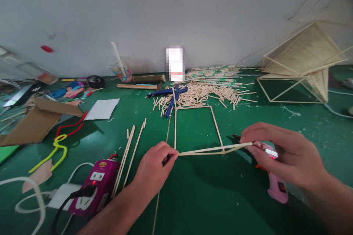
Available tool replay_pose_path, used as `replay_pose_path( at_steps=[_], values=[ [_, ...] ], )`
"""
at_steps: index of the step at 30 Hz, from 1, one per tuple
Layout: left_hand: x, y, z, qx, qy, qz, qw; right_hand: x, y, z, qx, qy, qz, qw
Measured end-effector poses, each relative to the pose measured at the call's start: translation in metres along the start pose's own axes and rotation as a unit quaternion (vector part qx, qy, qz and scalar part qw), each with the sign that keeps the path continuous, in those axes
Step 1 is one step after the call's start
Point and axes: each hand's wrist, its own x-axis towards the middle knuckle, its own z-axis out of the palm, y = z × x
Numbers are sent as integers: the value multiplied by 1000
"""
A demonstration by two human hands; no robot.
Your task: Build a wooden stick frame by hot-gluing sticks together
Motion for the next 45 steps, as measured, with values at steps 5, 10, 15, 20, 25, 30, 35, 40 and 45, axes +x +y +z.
replay_pose_path(
  at_steps=[5,10,15,20,25,30,35,40,45],
  values=[
    [-1,-1,0,-1,-4,-4,1000,-1,0,1,-4,2,5,1000],
    [0,-1,0,0,0,-5,1000,-1,-1,-1,-40,5,-9,999],
    [-1,-1,1,6,6,2,1000,1,-2,-3,-147,26,-69,986],
    [-1,-1,0,10,7,8,1000,1,0,-9,-260,1,-154,953],
    [0,-1,0,15,6,17,1000,-1,4,-13,-318,-34,-189,929],
    [0,1,-2,15,16,27,999,-5,6,-17,-340,-62,-195,918],
    [-1,3,-3,18,0,16,1000,-8,8,-25,-342,-89,-202,914],
    [-11,8,-10,24,111,52,992,-6,-2,-32,-348,-72,-209,911],
    [-27,40,-30,23,286,227,931,9,-47,4,-280,1,-151,948]
  ],
)
